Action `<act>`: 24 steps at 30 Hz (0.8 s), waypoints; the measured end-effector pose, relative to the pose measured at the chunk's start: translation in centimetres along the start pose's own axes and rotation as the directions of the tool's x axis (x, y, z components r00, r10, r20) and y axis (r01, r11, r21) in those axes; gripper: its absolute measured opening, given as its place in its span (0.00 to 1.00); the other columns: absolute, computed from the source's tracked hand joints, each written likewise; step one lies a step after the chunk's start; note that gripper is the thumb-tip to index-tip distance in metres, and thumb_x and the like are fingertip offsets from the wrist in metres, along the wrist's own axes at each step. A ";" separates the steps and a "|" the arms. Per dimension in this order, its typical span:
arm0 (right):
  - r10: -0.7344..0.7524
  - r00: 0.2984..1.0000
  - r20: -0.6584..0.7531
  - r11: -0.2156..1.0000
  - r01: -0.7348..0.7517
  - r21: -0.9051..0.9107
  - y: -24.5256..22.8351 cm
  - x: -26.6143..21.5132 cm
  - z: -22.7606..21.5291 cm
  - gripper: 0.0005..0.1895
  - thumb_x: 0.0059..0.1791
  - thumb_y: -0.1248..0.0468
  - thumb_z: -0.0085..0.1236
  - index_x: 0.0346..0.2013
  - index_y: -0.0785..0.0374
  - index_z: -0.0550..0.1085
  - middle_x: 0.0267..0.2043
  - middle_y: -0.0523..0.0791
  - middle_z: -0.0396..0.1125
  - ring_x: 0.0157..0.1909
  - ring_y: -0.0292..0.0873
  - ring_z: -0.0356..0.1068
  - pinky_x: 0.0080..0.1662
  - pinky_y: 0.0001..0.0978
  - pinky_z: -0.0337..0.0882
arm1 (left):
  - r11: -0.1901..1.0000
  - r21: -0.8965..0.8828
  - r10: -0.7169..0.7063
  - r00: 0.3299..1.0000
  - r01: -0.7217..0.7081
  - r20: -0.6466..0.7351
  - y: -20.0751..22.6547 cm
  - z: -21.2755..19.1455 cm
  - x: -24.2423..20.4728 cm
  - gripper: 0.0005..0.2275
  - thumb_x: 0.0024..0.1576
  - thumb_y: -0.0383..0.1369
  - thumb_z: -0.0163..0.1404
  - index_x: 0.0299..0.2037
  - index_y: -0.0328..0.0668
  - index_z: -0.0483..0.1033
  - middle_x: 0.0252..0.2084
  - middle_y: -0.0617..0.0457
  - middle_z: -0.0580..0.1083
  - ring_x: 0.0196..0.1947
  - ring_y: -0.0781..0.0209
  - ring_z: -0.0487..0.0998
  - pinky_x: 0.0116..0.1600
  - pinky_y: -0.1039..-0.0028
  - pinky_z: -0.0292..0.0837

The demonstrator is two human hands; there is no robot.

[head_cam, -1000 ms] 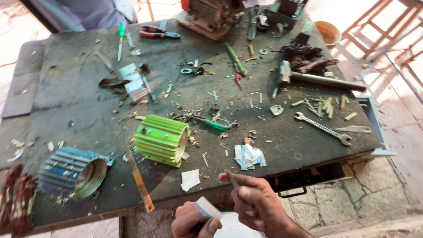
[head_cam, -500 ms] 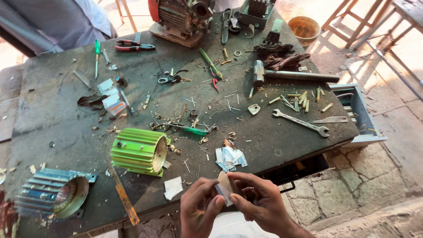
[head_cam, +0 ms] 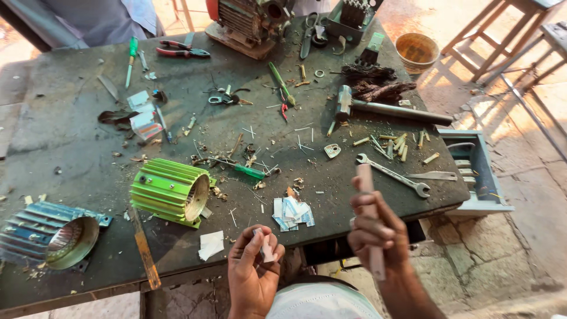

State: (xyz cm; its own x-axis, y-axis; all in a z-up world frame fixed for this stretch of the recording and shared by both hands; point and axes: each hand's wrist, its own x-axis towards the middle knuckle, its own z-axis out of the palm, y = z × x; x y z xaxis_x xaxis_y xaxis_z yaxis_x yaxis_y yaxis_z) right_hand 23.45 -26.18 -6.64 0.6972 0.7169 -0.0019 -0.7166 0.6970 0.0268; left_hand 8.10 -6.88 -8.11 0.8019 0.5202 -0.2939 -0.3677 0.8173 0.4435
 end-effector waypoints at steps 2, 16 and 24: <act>-0.047 0.998 -0.045 0.999 0.046 -0.005 -0.9 -0.4 -0.1 0.26 0.56 0.67 0.57 0.66 0.72 0.60 0.39 0.48 0.72 0.19 0.31 0.68 0.17 0.16 0.67 | 1.000 -0.012 0.011 1.000 -0.011 0.020 -0.3 0.0 0.2 0.05 0.60 0.25 0.52 0.40 0.28 0.78 0.35 0.48 0.75 0.31 0.64 0.70 0.33 0.72 0.65; 0.003 0.987 -0.158 0.968 -0.043 -0.249 -0.2 -0.2 -0.2 0.22 0.56 0.70 0.52 0.64 0.73 0.65 0.32 0.50 0.72 0.24 0.34 0.70 0.20 0.18 0.67 | 0.986 0.164 -0.033 0.999 0.026 0.043 -0.6 -0.9 -0.3 0.05 0.59 0.27 0.54 0.38 0.30 0.78 0.31 0.50 0.74 0.29 0.65 0.69 0.33 0.73 0.65; -0.030 0.997 -0.068 0.309 -0.055 -0.949 2.9 -0.7 3.1 0.24 0.53 0.70 0.54 0.65 0.73 0.68 0.25 0.51 0.73 0.19 0.36 0.69 0.20 0.26 0.71 | 0.529 0.793 0.074 0.947 -0.302 0.312 3.3 2.7 -0.1 0.03 0.61 0.24 0.53 0.39 0.30 0.77 0.37 0.53 0.77 0.41 0.73 0.76 0.48 0.83 0.70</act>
State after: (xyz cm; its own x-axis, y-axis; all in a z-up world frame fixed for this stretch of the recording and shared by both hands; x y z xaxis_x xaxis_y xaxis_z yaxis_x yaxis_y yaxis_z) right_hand 20.95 -24.75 -3.46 0.7155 0.6950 -0.0706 -0.2796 0.1923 -0.9407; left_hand 8.03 -4.91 -4.33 0.8792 0.4761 0.0184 -0.0633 0.0784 0.9949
